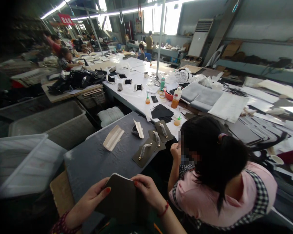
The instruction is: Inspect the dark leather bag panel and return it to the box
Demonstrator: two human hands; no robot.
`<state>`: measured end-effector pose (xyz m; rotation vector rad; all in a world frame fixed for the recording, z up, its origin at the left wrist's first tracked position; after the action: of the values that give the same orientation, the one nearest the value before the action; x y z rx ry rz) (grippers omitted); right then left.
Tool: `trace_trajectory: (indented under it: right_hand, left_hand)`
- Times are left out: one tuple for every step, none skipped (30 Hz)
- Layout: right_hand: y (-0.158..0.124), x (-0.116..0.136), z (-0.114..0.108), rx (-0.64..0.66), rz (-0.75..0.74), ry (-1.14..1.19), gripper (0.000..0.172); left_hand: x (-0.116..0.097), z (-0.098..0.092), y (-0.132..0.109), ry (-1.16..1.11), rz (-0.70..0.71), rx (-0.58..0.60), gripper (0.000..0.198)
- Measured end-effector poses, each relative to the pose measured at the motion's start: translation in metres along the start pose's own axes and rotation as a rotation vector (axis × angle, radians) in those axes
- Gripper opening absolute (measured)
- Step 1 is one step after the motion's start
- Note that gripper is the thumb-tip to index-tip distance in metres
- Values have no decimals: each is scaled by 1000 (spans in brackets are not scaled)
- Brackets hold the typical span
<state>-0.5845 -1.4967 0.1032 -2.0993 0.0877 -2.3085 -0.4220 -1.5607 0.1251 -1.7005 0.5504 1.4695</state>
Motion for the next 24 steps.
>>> trace_trajectory:
  right_hand:
    - [0,-3,-1,17,21,26,26]
    - [0,-7,-1,33,43,53,26]
    - [0,-11,-1,42,67,78,26]
    - [0,-15,-2,47,89,98,26]
    - [1,-19,-3,43,103,106,26]
    - [1,-22,-4,33,104,100,26]
    - [2,-23,-4,20,91,80,27]
    - [3,-24,-5,7,72,53,28]
    - [3,-25,-5,-2,50,25,28]
    - [4,-26,-4,-8,32,2,29]
    - [4,-27,-2,-12,20,-14,29]
    - [5,-29,-1,-14,16,-22,30]
    - [5,-30,1,-14,15,-25,30]
    - [5,-32,2,-15,14,-27,30]
    - [5,-33,3,-15,13,-31,31]
    - [6,-33,4,-15,11,-34,31]
    - [6,-34,4,-14,8,-38,31]
    - [6,-33,4,-14,4,-41,31]
    - [7,-33,4,-15,1,-45,31]
    - [7,-32,4,-16,-3,-50,30]
    - [7,-30,4,-19,-8,-55,30]
    - [7,-29,4,-23,-13,-60,30]
    - [8,-27,4,-27,-20,-68,30]
    - [8,-25,4,-31,-29,-81,30]
  left_hand:
    - [-1,2,0,11,6,7,36]
    - [-3,5,1,29,14,10,36]
    - [-5,6,1,55,22,10,37]
    - [-6,8,1,88,31,5,37]
    - [-8,9,2,133,39,-1,38]
    - [-9,10,2,185,46,-10,38]
    - [-10,11,2,239,51,-21,38]
    - [-10,11,2,288,51,-34,37]
    - [-9,10,2,328,49,-47,36]
    - [-7,9,2,352,44,-58,36]
    - [-5,8,2,364,37,-69,35]
    - [-3,7,2,366,29,-80,34]
    - [0,6,2,365,21,-90,34]
    - [2,4,1,364,11,-102,33]
    - [4,3,1,364,0,-113,32]
    - [6,2,1,366,-13,-127,33]
    - [7,2,1,367,-23,-140,33]
    - [8,1,1,368,-30,-154,34]
    - [9,0,1,372,-34,-169,35]
    - [10,-1,1,379,-36,-186,35]
    - [11,-2,1,387,-37,-203,36]
    - [12,-3,1,396,-41,-219,36]
    - [14,-5,0,405,-46,-236,36]
    - [15,-6,0,414,-52,-253,37]
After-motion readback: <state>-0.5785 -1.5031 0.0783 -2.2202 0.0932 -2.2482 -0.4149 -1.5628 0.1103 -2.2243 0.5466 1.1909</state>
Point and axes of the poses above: each hand's wrist, its own y-axis towards the middle knuckle, its own z-axis out of the palm, x = y × z, the point moved 9 cm from there along y, towards the middle knuckle, and after that the axes turned 2 degrees about -y, right-handed, at the moved point
